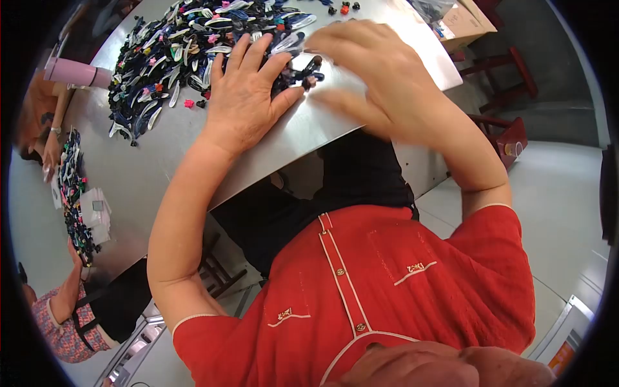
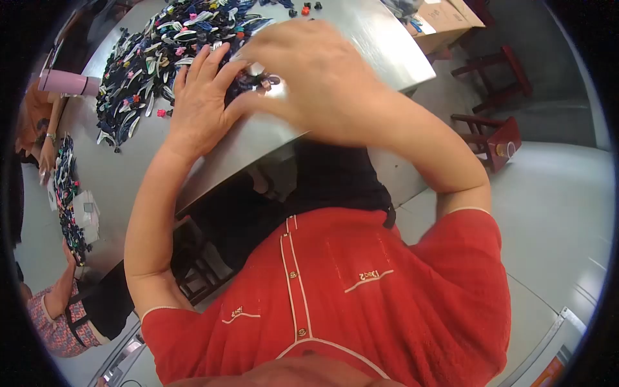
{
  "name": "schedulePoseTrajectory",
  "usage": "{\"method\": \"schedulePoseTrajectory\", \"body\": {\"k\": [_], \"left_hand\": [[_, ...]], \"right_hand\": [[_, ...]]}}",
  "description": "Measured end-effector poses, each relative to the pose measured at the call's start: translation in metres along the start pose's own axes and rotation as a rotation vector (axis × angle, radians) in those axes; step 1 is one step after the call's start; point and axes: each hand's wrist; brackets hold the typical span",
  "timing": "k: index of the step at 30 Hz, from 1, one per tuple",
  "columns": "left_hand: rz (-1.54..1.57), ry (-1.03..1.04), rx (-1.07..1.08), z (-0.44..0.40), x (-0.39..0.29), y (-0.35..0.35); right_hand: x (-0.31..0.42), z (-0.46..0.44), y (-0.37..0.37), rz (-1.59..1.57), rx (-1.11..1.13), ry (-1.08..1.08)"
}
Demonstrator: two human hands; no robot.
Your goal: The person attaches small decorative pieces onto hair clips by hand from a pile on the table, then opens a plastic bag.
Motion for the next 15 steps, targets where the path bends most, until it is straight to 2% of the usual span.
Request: {"method": "schedulePoseTrajectory", "body": {"k": [2,3,5,9,11,13,15], "left_hand": [[-0.024,-0.076,-0.015,0.004,0.003,0.000],[-0.025,-0.083,-0.024,0.003,0.005,0.003],[-0.050,-0.100,-0.041,-0.003,0.006,0.009],[-0.122,-0.134,-0.098,-0.035,0.016,0.026],[-0.154,-0.165,-0.117,-0.052,0.023,0.033],[-0.136,-0.180,-0.108,-0.060,0.025,0.035],[-0.099,-0.192,-0.064,-0.054,0.024,0.028]], "right_hand": [[-0.047,0.018,0.048,0.369,-0.011,0.172],[-0.065,0.024,0.062,0.372,-0.012,0.161],[-0.091,0.029,0.079,0.402,0.136,0.216],[-0.115,-0.002,0.085,0.349,0.188,0.244],[-0.128,-0.012,0.085,0.489,0.402,-0.008],[-0.140,-0.024,0.071,0.524,0.355,-0.097],[-0.156,-0.034,0.059,-0.087,0.135,0.443]]}}
Point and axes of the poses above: each hand's wrist, its own z-axis away from the middle knuckle, its own y-axis out of the palm, x = y × z, and after that the axes turned 14 degrees about -y, right-handed
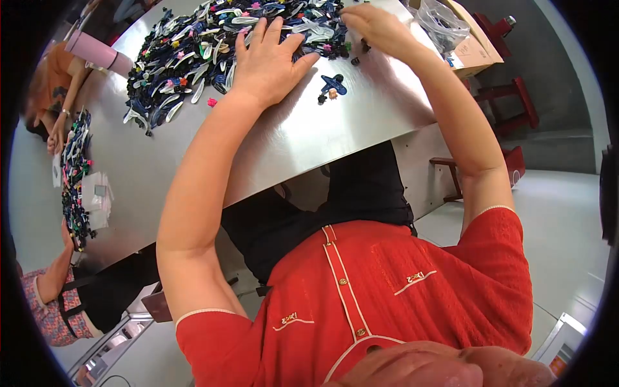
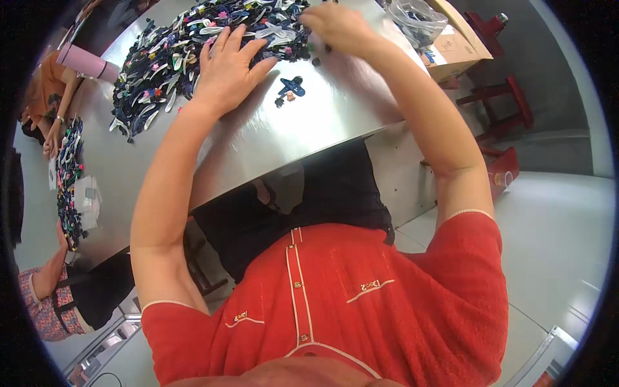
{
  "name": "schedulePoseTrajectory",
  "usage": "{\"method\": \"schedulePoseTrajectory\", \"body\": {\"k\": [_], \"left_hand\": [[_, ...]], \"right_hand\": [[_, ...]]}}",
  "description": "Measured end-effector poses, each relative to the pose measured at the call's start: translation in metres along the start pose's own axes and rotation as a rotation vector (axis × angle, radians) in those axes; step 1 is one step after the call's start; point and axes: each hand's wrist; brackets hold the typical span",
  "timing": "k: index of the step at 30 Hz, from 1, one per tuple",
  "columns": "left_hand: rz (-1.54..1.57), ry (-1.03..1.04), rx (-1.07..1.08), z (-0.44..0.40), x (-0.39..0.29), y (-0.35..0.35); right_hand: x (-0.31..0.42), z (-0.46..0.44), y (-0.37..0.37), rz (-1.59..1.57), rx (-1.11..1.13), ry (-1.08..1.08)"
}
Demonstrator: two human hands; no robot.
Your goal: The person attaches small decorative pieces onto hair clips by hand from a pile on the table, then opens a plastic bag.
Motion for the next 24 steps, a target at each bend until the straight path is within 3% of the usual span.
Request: {"method": "schedulePoseTrajectory", "body": {"k": [2,3,7,10,12,15,17,21,24], "left_hand": [[0.031,-0.006,-0.030,0.010,-0.005,-0.011],[0.049,0.003,-0.048,0.015,-0.010,-0.014],[0.114,0.094,-0.017,0.023,-0.036,-0.016],[0.054,0.127,0.044,0.026,-0.043,-0.008],[0.088,0.067,0.047,0.025,-0.033,-0.007],[-0.092,0.054,0.011,0.021,-0.015,-0.018],[-0.034,0.057,-0.001,0.026,-0.012,-0.022],[0.148,0.011,-0.039,0.027,-0.010,-0.025],[0.296,-0.041,-0.114,0.025,-0.003,-0.018]], "right_hand": [[-0.046,-0.013,0.009,0.238,-0.141,-0.102],[-0.038,-0.015,0.004,0.198,-0.203,-0.047],[-0.027,-0.035,0.015,0.293,-0.182,0.017],[-0.013,-0.035,0.014,0.379,-0.123,-0.068],[-0.044,-0.022,0.024,0.154,-0.356,-0.378],[-0.043,-0.018,0.017,-0.032,-0.406,-0.479],[-0.034,-0.015,0.003,-0.019,-0.213,-0.113],[-0.051,-0.012,-0.009,-0.206,-0.230,0.037],[-0.062,-0.007,-0.005,-0.315,-0.286,-0.030]]}}
Point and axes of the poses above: each hand's wrist, its own z-axis away from the middle knuckle, its own y-axis out of the palm, x = y × z, and after that the axes turned 14 degrees about -y, right-handed
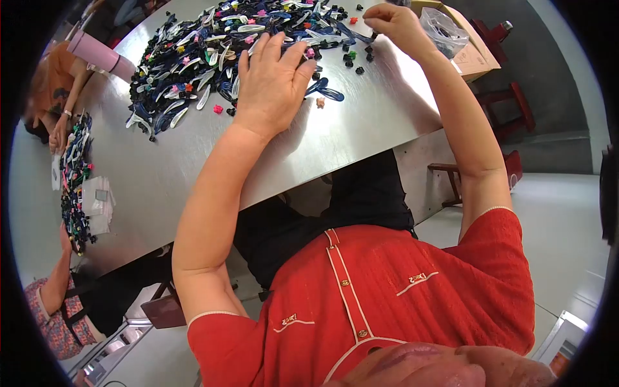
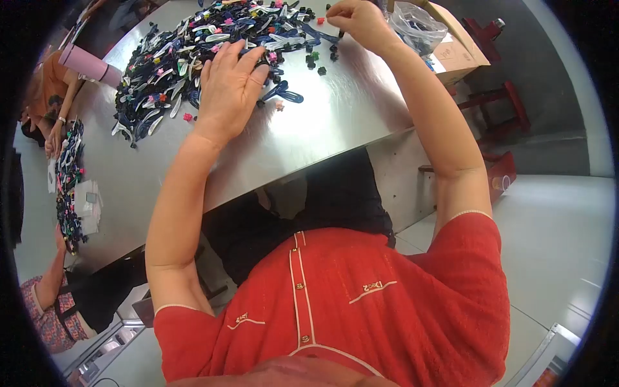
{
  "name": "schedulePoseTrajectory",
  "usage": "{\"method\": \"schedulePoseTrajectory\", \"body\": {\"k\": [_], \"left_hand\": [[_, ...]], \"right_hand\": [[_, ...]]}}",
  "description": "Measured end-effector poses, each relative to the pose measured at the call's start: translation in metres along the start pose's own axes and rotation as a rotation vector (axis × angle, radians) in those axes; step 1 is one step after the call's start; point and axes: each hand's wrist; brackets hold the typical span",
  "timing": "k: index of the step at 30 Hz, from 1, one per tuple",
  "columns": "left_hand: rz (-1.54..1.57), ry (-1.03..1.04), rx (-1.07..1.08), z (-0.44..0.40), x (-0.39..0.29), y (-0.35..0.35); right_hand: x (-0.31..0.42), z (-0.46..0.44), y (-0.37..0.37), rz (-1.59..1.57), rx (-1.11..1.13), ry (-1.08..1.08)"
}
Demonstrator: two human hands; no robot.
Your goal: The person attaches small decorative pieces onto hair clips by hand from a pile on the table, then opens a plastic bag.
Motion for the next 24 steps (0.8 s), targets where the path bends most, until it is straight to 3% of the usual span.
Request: {"method": "schedulePoseTrajectory", "body": {"k": [2,3,5,8,10,13,15,19,22,24], "left_hand": [[0.037,-0.015,-0.023,-0.001,0.005,0.003],[0.035,-0.023,-0.018,-0.001,0.008,0.001],[0.025,-0.033,-0.026,-0.001,0.012,-0.001],[-0.012,-0.021,-0.040,0.001,0.017,-0.002],[-0.013,-0.010,-0.009,0.004,0.012,-0.003],[-0.009,0.040,0.074,0.008,0.007,-0.003],[0.039,0.102,0.125,0.009,0.006,0.001],[0.211,0.152,0.237,0.000,0.008,-0.001],[0.135,0.189,0.073,-0.008,0.015,-0.002],[-0.023,0.018,-0.127,-0.012,0.020,0.003]], "right_hand": [[0.034,0.002,-0.005,0.155,0.107,0.100],[0.042,0.005,0.000,0.163,-0.015,-0.246],[0.058,0.002,0.002,0.558,0.120,-0.118],[0.042,0.007,0.010,0.740,0.315,-0.149],[0.039,0.005,0.011,0.690,0.258,-0.177],[0.036,-0.005,0.010,0.554,0.316,-0.018],[0.032,-0.009,0.013,0.386,0.211,0.041],[0.037,-0.016,0.037,0.459,0.259,0.097],[0.033,-0.017,0.041,0.478,0.263,0.111],[0.028,-0.015,0.042,0.447,0.277,0.142]]}}
Point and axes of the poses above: each hand's wrist, its own z-axis away from the middle knuckle, its own y-axis out of the palm, x = y × z, and after that the axes turned 14 degrees about -y, right-handed
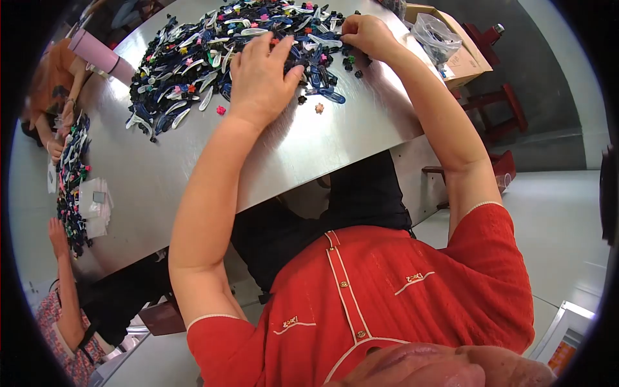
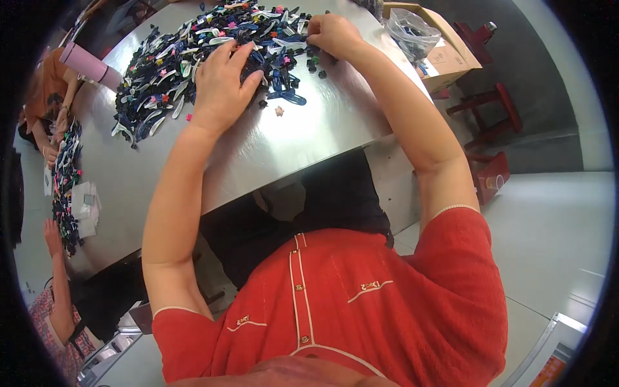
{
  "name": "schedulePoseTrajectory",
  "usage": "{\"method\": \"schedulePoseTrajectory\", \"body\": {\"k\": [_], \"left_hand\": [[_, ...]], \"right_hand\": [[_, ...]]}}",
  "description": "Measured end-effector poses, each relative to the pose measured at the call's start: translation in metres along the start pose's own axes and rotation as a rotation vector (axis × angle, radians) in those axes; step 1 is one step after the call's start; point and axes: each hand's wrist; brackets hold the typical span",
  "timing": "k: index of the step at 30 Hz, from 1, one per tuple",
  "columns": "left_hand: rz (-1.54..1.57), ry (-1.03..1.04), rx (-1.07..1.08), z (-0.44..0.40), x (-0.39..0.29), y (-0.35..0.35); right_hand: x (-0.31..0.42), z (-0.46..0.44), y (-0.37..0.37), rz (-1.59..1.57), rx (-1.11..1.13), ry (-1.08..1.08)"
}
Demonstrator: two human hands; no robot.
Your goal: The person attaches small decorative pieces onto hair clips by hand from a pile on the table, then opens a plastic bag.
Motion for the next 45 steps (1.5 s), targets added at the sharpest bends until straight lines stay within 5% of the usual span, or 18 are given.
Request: {"method": "schedulePoseTrajectory", "body": {"k": [8,9,12,18,20,24,28,33,35,38,45], "left_hand": [[-0.045,0.079,0.239,-0.002,-0.009,-0.015],[-0.069,0.111,0.098,0.000,-0.009,-0.013],[-0.151,-0.005,0.129,-0.003,0.000,-0.014],[0.336,-0.031,0.237,-0.006,0.001,-0.019],[0.272,0.063,0.164,-0.004,-0.002,-0.027],[0.061,-0.145,0.199,-0.004,-0.003,-0.048],[-0.070,-0.050,0.315,0.001,-0.001,-0.051],[0.191,0.032,0.436,0.000,0.008,-0.038],[0.124,0.051,0.387,0.000,0.004,-0.035],[-0.013,0.040,0.283,-0.001,0.003,-0.038],[-0.126,-0.052,0.271,0.004,0.007,-0.040]], "right_hand": [[-0.002,0.013,-0.007,0.030,-0.041,-0.031],[-0.001,0.015,-0.008,-0.009,-0.071,-0.027],[-0.001,0.016,-0.009,-0.029,-0.116,-0.081],[-0.002,0.027,-0.029,-0.089,-0.109,-0.101],[-0.015,0.031,-0.044,-0.098,-0.287,-0.110],[-0.036,0.048,-0.109,0.161,-0.608,0.078],[-0.150,0.059,-0.118,0.220,-0.306,0.100],[-0.065,0.077,-0.110,-0.056,-0.472,0.122],[-0.042,0.078,-0.098,-0.040,-0.347,-0.157],[-0.017,0.077,-0.063,-0.212,-0.184,-0.229],[0.017,0.055,-0.019,0.248,-0.283,-0.422]]}}
Point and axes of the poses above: each hand's wrist, its own z-axis away from the middle knuckle, its own y-axis out of the palm, x = y × z, and after that the axes turned 14 degrees about -y, right-handed
